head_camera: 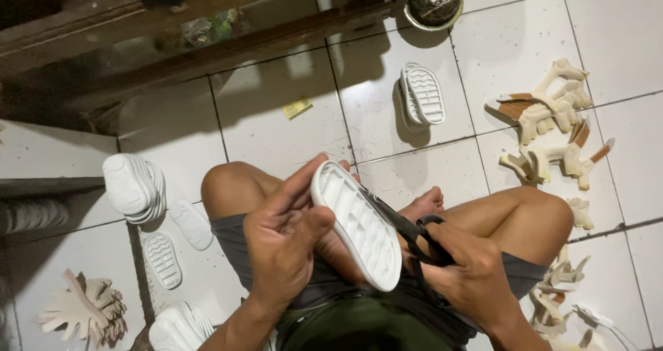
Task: The person sits on the floor and uses shears to trim the edges of white shoe insoles. They handle the insoles one at a time, cutting along the perimeter and placing the finished pieces into a stack.
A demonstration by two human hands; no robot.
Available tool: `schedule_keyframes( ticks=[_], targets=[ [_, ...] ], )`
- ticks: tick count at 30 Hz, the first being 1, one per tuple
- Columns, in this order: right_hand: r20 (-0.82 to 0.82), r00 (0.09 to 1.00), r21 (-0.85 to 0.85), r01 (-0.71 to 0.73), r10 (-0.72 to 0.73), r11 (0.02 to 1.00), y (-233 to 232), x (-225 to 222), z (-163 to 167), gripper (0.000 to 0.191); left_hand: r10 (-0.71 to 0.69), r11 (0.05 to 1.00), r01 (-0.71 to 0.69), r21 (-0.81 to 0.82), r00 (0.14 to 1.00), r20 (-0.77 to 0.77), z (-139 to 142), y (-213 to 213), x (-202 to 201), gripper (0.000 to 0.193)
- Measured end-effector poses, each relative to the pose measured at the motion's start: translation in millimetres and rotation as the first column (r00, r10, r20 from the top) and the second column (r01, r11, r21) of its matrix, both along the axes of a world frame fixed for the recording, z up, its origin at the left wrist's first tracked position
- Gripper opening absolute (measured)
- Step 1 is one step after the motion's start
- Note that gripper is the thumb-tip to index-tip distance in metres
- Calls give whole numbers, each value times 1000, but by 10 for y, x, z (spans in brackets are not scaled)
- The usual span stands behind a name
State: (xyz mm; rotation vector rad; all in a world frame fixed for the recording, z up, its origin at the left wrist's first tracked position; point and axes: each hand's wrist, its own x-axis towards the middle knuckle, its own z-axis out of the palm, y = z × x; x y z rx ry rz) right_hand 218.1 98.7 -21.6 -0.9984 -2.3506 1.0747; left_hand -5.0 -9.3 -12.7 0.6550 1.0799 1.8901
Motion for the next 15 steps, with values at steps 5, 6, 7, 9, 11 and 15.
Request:
schedule_keyframes(
  ticks=[5, 6, 7, 9, 11, 15],
  targets=[
    [-2, 1000, 55, -17, 17, 998, 41, 20, 2, 34, -31, 996, 29, -80, 999, -34, -63, -35, 105, 65],
    [-1, 1000, 57, -19, 19, 998, 51, 25, 21, 36, -38, 995, 36, -88, 999, -24, -79, -44, 108, 65],
    [11, 1000, 72, -22, 21, 997, 60, 28, 44, 34, -36, 995, 36, -96, 999, 8, -93, -53, 107, 65],
    [33, 999, 105, -30, 26, 994, 88, 26, 86, 31, -28, 994, 36, -107, 997, 70, -118, -60, 97, 66],
    [35, 998, 177, -55, 50, 983, 117, 8, 114, 32, -22, 992, 37, -120, 992, 128, -132, -64, 88, 66],
    [121, 990, 247, -99, 71, 964, 170, -5, 138, 32, -34, 989, 59, -136, 983, 182, -130, -66, 89, 66]
  ],
)
